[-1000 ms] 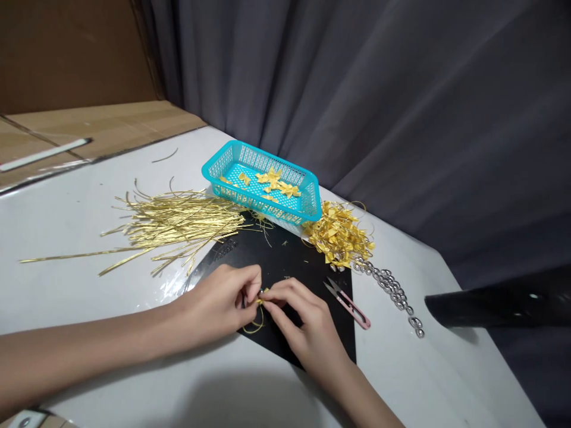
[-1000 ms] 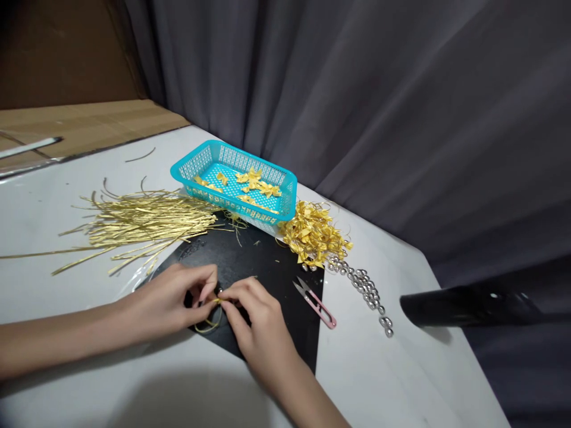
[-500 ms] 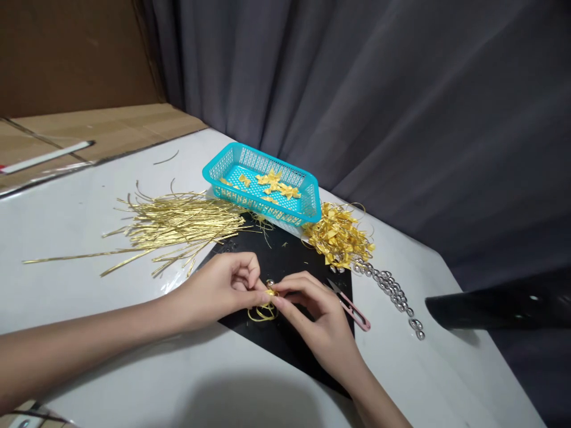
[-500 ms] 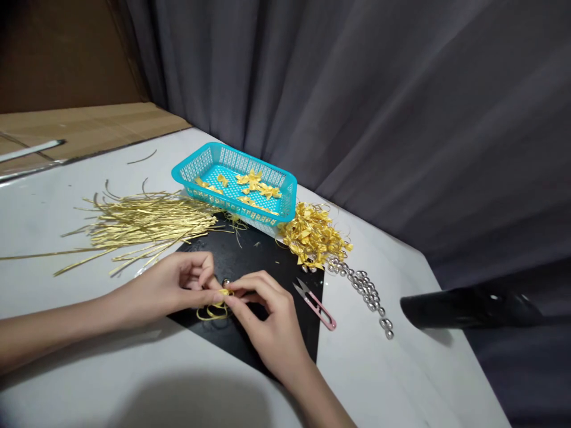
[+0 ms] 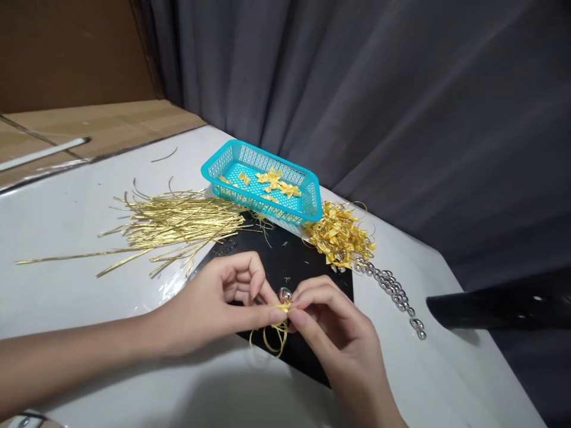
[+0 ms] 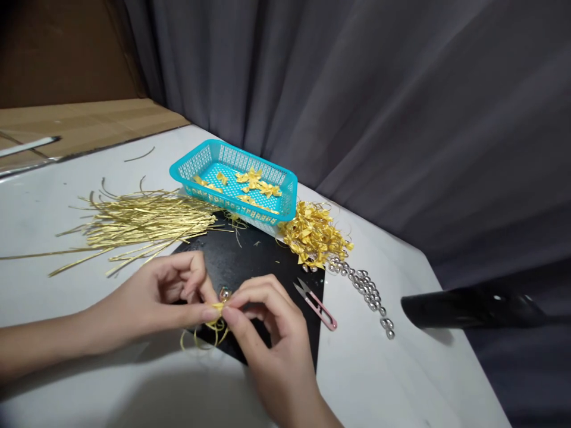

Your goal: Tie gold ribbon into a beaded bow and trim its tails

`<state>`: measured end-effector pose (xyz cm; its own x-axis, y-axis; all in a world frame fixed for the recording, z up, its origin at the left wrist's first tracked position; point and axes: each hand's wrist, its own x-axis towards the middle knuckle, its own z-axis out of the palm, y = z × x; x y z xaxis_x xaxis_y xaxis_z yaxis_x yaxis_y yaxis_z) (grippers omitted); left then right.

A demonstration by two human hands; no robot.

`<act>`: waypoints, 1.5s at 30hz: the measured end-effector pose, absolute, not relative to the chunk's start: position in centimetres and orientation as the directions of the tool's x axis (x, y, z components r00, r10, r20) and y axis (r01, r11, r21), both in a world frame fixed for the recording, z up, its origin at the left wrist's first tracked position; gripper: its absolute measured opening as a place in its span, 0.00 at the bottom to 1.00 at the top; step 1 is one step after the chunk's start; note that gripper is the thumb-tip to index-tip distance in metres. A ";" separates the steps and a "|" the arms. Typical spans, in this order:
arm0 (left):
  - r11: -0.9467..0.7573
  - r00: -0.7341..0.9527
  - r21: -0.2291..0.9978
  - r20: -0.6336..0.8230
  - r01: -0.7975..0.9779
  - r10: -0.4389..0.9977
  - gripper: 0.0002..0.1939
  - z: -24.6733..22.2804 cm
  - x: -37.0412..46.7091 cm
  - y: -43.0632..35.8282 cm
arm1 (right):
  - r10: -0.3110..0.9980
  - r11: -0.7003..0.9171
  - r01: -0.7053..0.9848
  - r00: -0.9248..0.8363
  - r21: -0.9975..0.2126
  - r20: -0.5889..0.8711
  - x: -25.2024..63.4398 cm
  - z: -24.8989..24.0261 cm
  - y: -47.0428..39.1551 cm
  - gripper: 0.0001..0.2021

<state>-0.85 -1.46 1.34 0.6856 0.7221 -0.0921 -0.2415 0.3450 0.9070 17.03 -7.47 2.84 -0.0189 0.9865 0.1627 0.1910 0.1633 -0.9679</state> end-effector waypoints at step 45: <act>0.551 0.756 0.742 -0.091 -0.382 0.648 0.11 1.6 -0.6 -2.3 | 0.989 0.144 0.200 -0.006 -0.969 0.145 16.6 4.1 -8.6 0.03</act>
<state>-0.59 -2.32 1.55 0.7564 0.6478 -0.0911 -0.3822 0.5507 0.7420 16.63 -8.62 4.11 -0.0061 0.9894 0.1454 0.2004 0.1437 -0.9691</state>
